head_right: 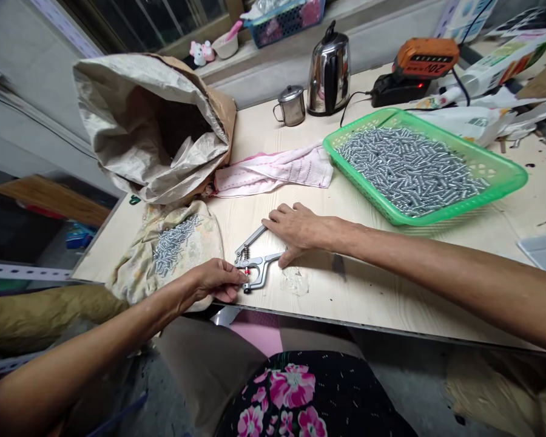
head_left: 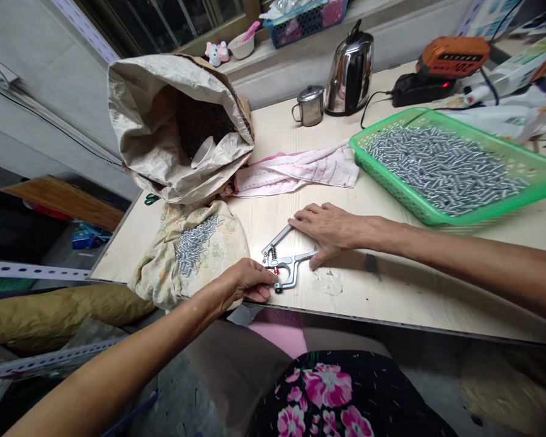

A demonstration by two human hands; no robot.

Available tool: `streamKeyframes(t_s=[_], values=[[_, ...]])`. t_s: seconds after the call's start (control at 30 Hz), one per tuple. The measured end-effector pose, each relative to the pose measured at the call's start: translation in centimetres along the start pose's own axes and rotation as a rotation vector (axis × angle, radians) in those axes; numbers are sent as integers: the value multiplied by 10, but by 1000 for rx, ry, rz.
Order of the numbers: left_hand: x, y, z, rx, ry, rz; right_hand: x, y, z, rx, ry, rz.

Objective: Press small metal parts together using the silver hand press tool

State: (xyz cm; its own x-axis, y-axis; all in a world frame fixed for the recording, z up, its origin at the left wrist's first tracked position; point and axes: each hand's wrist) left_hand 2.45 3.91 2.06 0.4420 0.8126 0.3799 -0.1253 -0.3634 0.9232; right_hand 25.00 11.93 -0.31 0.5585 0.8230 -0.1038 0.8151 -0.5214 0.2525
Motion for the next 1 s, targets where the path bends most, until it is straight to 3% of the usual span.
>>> streamKeyframes(t_s=[0.6, 0.83, 0.9, 1.0], values=[[-4, 1, 3, 21, 16, 26, 0, 3, 9, 93, 6, 4], [-3, 6, 6, 44, -55, 10, -2, 6, 4, 69, -5, -4], [-4, 12, 9, 140, -247, 72, -3, 7, 3, 70, -25, -1], [-6, 16, 19, 460, -681, 394, -5, 8, 5, 76, -59, 5]])
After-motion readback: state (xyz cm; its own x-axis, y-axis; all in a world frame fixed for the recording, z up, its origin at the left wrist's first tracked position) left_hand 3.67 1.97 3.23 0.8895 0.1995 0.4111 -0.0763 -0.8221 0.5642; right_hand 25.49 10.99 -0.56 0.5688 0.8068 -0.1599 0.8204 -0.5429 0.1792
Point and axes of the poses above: each hand's wrist, its own y-axis away from the middle knuckle, its own z-axis out of the palm, x = y × z, and after that the axes turned 11 degrees about -x, right-handed
